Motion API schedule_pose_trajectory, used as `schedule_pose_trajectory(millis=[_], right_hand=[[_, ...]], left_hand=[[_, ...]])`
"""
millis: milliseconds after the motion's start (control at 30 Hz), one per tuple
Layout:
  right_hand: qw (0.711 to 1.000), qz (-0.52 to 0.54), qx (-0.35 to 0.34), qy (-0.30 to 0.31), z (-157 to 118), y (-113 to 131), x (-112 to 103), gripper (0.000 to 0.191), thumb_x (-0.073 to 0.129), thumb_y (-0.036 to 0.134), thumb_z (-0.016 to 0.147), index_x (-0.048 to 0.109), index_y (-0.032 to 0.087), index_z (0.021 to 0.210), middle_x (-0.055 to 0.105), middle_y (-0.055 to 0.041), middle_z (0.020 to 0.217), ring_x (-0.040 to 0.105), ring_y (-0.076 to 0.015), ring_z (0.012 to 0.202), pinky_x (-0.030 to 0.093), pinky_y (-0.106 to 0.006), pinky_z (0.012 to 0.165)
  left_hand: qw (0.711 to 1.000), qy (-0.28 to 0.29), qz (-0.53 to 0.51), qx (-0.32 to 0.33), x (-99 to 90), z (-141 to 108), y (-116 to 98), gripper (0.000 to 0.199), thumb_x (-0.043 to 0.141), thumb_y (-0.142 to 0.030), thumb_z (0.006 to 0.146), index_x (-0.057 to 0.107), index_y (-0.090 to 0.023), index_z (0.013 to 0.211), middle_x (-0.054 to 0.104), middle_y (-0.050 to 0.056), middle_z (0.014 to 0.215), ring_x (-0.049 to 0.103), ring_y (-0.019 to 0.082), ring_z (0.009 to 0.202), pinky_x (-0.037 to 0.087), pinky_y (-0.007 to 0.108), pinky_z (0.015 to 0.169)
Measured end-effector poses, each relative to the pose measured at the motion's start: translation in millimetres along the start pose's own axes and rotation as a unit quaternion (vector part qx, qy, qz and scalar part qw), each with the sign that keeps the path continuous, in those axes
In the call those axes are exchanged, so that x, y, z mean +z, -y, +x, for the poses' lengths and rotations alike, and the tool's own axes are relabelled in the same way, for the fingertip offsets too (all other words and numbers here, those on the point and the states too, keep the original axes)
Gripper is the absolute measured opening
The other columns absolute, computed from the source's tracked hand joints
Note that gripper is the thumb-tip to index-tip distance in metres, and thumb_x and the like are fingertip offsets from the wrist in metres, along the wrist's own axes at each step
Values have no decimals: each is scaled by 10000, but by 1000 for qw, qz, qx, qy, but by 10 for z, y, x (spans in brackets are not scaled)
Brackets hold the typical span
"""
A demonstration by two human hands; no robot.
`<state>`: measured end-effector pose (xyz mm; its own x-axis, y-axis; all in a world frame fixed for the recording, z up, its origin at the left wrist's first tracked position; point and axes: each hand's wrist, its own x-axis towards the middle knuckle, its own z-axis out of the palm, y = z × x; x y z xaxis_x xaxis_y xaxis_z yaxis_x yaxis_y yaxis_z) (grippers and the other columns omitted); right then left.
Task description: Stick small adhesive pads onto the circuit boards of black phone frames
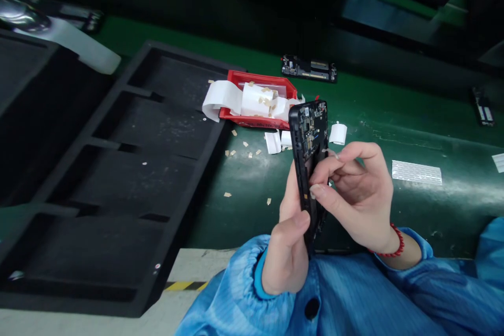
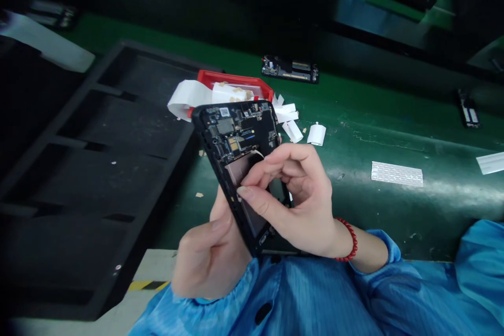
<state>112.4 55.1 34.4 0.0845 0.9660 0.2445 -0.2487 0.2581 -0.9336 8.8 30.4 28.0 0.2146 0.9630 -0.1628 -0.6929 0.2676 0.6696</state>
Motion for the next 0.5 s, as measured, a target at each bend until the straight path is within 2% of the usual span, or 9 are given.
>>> schedule_pose_trajectory(millis=[167,300,500], right_hand=[[997,47,47,31,38,48,-29,381,769,-10,792,564,225,1011,730,48,795,674,-64,688,592,-195,694],[997,57,48,28,21,57,-22,386,771,-22,777,573,224,999,730,56,791,669,-50,685,587,-167,701],[998,26,45,19,11,48,-22,385,794,31,777,562,240,1003,721,57,776,673,-75,657,608,-205,680]], left_hand=[[999,9,39,25,8,-1,-3,467,532,-392,961,612,-347,1419,580,-28,1514,413,303,1495,266,479,1288],[998,17,54,41,-1,17,19,469,538,-366,966,600,-361,1431,600,-45,1493,417,291,1492,287,477,1279],[994,27,90,59,-25,52,57,514,509,-389,968,548,-351,1479,567,-27,1525,405,321,1497,295,510,1272]])
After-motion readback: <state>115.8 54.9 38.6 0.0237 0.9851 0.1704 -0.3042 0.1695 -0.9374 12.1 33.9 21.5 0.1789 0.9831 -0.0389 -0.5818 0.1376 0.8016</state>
